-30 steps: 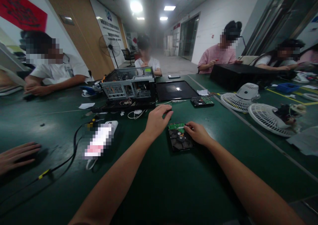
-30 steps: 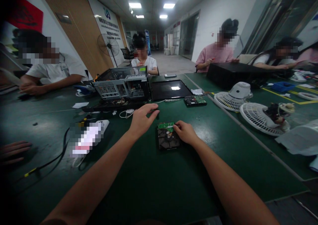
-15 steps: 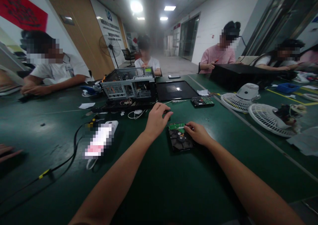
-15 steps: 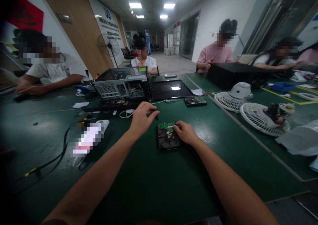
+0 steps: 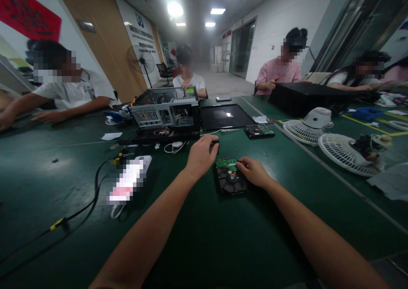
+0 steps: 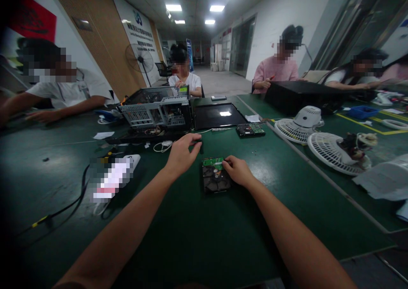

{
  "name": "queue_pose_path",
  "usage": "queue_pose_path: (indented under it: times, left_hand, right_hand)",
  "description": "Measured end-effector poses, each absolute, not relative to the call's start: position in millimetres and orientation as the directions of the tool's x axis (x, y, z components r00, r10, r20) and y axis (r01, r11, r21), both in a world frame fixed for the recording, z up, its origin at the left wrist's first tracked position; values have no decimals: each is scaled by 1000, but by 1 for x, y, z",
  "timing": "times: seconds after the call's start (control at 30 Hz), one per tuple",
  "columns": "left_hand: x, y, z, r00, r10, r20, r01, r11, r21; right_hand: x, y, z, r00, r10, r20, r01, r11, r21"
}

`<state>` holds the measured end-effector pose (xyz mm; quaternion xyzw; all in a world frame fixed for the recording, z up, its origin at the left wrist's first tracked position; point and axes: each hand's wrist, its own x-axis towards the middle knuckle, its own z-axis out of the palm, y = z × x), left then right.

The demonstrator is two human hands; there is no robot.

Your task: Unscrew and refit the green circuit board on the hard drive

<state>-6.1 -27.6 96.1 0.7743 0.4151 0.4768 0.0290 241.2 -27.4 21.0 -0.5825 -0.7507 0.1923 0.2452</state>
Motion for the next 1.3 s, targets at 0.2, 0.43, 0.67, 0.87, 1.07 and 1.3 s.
queue_pose_path:
  times: [0.2, 0.43, 0.67, 0.87, 1.07, 1.3]
  left_hand:
    - [-5, -28, 97, 177, 665, 726, 570, -670, 475]
    - [-5, -28, 98, 185, 663, 726, 557, -679, 478]
    - [-1, -31, 100, 216, 656, 723, 574, -684, 450]
    - [0, -33, 101, 213, 658, 722, 580, -680, 449]
    - [0, -33, 102, 217, 668, 712, 594, -669, 446]
    - [-1, -32, 102, 223, 669, 709, 586, -673, 451]
  right_hand:
    - [240, -28, 23, -198, 971, 133, 775, 238, -585]
    - [240, -29, 26, -202, 971, 130, 779, 239, -580]
    - [242, -27, 23, -216, 965, 148, 779, 262, -570]
    - [243, -28, 24, -210, 967, 146, 772, 256, -582]
    - [244, -29, 24, -214, 964, 156, 774, 265, -575]
    - [242, -31, 28, -205, 966, 158, 768, 259, -585]
